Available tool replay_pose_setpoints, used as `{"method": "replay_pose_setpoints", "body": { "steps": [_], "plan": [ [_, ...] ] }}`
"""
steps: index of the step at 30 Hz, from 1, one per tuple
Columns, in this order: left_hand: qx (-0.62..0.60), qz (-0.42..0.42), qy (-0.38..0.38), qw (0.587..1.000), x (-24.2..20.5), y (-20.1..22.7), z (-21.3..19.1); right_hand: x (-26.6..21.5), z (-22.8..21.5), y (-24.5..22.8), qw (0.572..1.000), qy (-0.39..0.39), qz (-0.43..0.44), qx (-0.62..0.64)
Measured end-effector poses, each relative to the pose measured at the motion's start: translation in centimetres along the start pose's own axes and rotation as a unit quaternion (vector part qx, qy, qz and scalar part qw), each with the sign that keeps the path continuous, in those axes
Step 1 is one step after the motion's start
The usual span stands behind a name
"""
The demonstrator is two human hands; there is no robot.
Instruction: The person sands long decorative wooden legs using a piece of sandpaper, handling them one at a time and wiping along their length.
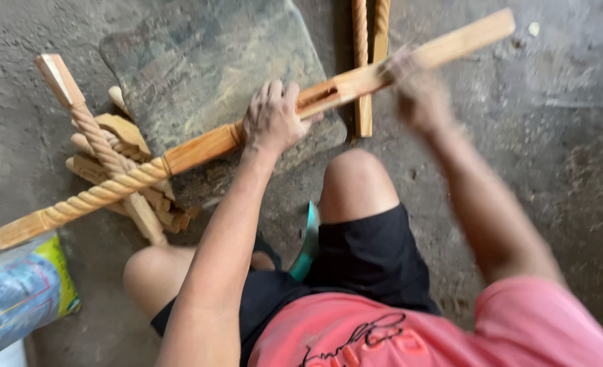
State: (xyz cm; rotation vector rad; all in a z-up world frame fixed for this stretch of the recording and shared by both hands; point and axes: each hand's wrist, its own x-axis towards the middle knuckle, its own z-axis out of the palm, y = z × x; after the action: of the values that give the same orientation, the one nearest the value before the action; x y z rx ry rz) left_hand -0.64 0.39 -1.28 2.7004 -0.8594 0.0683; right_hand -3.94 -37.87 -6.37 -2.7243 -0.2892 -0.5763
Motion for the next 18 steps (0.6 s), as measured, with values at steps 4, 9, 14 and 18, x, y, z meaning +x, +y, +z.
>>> {"method": "replay_pose_setpoints", "body": {
  "steps": [4,9,14,18],
  "plan": [
    [-0.004,-0.019,-0.027,0.999,0.4,-0.5,0.3,1.3,-2.8,2.8,0.989,0.014,0.122,-0.076],
    [-0.011,-0.012,-0.016,1.000,0.7,-0.3,0.1,0.8,2.9,-12.5,0.987,-0.018,0.107,0.123],
    [-0.017,-0.038,-0.062,0.997,0.3,-0.3,0.6,2.7,-2.6,-5.0,0.993,-0.105,-0.012,-0.056],
    [-0.012,-0.023,-0.032,0.999,-0.3,-0.5,2.3,1.4,3.0,-12.8,0.999,0.024,-0.017,-0.019]
  ]
}}
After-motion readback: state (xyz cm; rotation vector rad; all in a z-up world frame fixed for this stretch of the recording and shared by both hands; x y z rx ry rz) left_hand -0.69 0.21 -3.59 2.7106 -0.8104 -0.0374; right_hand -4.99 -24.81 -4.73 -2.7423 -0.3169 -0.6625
